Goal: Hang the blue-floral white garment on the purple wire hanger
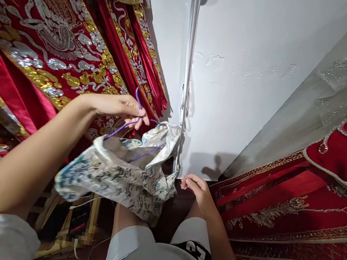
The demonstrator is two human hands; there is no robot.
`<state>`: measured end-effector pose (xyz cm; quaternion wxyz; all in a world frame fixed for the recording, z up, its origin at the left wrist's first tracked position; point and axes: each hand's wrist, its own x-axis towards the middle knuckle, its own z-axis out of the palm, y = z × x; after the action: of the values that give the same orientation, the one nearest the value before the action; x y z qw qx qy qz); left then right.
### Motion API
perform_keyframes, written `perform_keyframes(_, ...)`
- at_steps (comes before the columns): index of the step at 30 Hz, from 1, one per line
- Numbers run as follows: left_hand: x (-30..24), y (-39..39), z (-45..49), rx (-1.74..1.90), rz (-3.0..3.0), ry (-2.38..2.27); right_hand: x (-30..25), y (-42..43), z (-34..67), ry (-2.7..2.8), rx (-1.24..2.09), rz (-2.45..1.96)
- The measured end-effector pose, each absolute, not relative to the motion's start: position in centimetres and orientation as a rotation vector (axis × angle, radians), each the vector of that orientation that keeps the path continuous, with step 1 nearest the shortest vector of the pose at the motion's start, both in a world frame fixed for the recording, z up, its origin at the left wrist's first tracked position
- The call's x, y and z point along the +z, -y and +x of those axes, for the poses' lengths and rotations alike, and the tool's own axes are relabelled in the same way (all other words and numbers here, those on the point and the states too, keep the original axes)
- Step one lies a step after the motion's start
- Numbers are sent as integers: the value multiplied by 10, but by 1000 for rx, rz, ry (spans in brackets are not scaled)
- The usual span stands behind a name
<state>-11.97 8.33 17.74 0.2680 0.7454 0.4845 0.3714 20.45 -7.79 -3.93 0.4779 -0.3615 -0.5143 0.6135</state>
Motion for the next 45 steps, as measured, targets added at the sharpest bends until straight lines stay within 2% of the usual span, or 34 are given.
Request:
perform_keyframes(6, 167, -80, -95, 837, 1784, -1116, -74, 88, 204, 1039, 1599, -991)
perform_keyframes(13, 169, -127, -15, 963, 1559, -965, -76, 95, 188, 1047, 1673, -961)
perform_keyframes(19, 158, -129, -4, 688, 1585, -850, -78, 89, 188, 1117, 1671, -988)
perform_keyframes(22, 149, -128, -9, 708, 1588, -835, -72, 65, 188, 1197, 1527, -1099)
perform_keyframes(28, 150, -130, -10, 616, 1679, -795, -43, 7, 167, 1641, 1038, -1702)
perform_keyframes(31, 153, -129, -8, 629, 1729, -824, -41, -9, 151, 1724, 940, -1827)
perform_keyframes(35, 150, -130, -11, 771, 1871, -1087, -67, -12, 147, 1571, 1097, -1757)
perform_keyframes(38, 127, -117, -15, 1079, 2093, -1302, -94, -1, 155, 1506, 1183, -1677)
perform_keyframes(42, 49, -54, -5, 1765, 2169, -1234, -116, 17, 158, 1425, 1194, -1619)
perform_keyframes(45, -34, 6, 14, 2123, 1836, -1383, -118, 27, 155, 1371, 1167, -1503)
